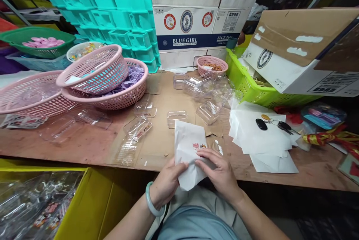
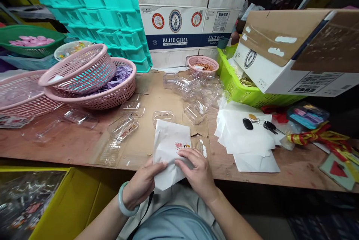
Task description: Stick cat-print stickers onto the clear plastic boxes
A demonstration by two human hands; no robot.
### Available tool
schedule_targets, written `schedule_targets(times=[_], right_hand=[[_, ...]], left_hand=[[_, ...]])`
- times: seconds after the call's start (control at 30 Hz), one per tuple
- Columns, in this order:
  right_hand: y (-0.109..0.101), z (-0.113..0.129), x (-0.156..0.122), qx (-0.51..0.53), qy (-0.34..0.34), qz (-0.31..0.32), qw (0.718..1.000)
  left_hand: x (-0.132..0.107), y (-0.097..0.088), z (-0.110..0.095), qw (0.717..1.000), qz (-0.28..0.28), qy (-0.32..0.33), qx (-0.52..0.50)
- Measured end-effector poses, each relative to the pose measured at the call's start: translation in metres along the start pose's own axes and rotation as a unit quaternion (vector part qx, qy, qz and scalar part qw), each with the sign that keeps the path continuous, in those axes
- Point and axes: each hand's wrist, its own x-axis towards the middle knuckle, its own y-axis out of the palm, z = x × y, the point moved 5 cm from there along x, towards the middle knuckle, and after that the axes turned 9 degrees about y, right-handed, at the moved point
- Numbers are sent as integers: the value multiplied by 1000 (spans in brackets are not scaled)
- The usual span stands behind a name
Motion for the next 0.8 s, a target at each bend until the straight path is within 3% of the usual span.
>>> schedule_targets(times=[0.1, 0.23, 0.4, 0.5, 0.67, 0.8], right_hand=[[2, -4, 0, 15, 5, -14, 1000], [-11, -10, 5, 13, 47, -60, 997], [-6, -6, 3, -32, -17, 27, 999], [-5, -6, 0, -18, -21, 10, 1000], [0, -14, 1, 97, 90, 19, 991], [-10, -38, 4, 215, 247, -37, 944]], left_hand=[[1, -1, 0, 1000, 12, -1, 27], [2, 1, 2, 1000, 14, -22, 16], [3, 6, 1, 1000, 8, -14, 14], [5, 6, 0, 999, 18, -6, 45], [9, 5, 0, 996, 45, 17, 78], [7, 2, 2, 997, 15, -10, 72]])
